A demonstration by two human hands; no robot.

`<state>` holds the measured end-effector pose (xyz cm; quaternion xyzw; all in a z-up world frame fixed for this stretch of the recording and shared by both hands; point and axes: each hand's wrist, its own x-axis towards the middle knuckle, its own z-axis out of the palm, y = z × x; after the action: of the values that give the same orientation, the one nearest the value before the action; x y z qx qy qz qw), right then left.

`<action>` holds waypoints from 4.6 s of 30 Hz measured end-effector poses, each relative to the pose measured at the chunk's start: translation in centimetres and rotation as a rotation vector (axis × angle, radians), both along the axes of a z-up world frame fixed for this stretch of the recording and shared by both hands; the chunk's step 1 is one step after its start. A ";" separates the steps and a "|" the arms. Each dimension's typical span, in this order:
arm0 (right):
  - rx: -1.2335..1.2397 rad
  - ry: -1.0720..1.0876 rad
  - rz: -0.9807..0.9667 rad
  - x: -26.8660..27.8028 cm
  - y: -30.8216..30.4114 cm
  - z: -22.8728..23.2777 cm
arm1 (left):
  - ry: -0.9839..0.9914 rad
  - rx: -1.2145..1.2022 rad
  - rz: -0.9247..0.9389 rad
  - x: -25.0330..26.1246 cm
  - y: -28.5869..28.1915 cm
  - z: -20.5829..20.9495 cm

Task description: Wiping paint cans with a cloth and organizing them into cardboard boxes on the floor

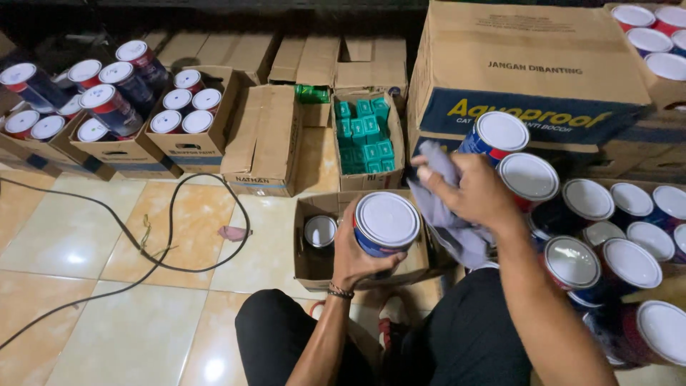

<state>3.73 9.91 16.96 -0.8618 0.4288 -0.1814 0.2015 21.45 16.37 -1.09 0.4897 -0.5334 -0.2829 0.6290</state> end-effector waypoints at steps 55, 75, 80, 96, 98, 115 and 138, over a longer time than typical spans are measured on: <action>0.796 -2.152 -0.329 1.4 15.6 -21.7 | 0.404 -0.227 -0.088 -3.1 5.6 0.4; -0.131 -0.043 0.391 2.8 10.2 -4.7 | 0.043 -0.120 -0.137 -0.2 7.5 0.1; 0.096 -0.175 0.571 1.3 9.2 -4.4 | 0.277 -0.159 -0.435 0.0 7.3 -3.8; 0.378 -0.907 -0.679 -20.5 20.9 -9.8 | 0.289 -0.123 -0.534 -14.2 9.5 7.9; 0.665 -1.132 -0.596 -24.6 23.7 -9.4 | -0.130 -0.141 -0.554 -17.7 9.7 10.4; 0.130 -0.807 -1.483 -40.4 36.8 -29.7 | -0.290 0.569 -1.155 -43.0 18.1 -9.5; 0.264 -1.119 -1.672 -38.2 32.8 -49.3 | -0.355 0.789 -1.110 -45.3 16.9 -39.3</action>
<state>-34.50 42.70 -32.32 -0.0479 0.7550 -0.5931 0.2754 -23.82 33.29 -40.42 0.3756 -0.6566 -0.6503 0.0706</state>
